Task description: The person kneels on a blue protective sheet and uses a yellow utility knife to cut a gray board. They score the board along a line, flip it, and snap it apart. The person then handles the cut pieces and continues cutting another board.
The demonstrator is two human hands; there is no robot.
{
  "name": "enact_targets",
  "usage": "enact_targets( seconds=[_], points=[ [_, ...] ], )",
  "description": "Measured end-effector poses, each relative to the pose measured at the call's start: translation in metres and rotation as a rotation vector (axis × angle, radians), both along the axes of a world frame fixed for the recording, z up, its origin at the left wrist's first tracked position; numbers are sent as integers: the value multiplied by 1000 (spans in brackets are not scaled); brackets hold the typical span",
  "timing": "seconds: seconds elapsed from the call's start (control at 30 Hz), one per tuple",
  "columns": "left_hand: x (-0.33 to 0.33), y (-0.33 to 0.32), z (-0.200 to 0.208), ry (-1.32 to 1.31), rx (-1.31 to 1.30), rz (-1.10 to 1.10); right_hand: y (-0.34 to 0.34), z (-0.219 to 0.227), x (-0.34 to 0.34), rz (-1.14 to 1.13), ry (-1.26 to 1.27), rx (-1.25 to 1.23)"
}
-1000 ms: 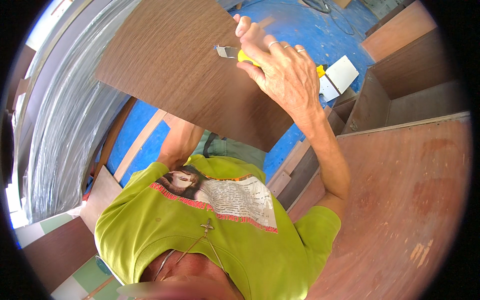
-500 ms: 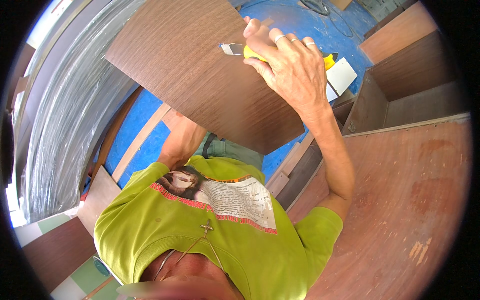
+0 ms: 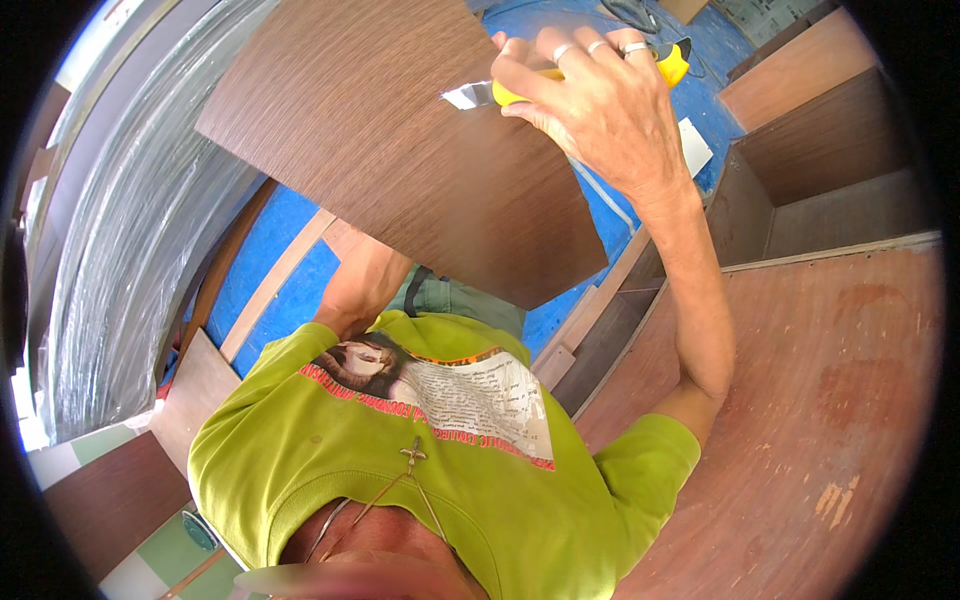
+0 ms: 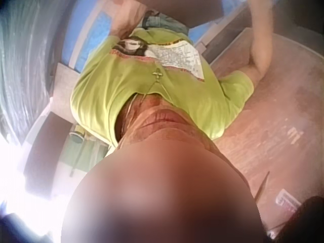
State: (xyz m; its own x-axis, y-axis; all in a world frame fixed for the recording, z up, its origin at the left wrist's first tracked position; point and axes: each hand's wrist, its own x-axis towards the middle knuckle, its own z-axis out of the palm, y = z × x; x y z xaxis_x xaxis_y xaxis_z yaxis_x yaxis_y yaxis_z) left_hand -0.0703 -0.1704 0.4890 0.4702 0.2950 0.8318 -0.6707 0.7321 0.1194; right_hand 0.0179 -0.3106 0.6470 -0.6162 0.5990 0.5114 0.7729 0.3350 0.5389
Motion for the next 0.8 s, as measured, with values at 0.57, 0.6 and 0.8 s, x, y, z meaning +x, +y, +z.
enact_targets(
  seconds=[0.57,0.6,0.8],
  points=[
    [-31,-30,0,471,-493,336,24,-77,-47,156,1138,-206],
    [-32,-35,2,428,-384,371,29,-81,-49,154,1087,-136],
    [-32,-32,15,416,-288,394,36,-86,-47,104,1055,-105]
  ],
)
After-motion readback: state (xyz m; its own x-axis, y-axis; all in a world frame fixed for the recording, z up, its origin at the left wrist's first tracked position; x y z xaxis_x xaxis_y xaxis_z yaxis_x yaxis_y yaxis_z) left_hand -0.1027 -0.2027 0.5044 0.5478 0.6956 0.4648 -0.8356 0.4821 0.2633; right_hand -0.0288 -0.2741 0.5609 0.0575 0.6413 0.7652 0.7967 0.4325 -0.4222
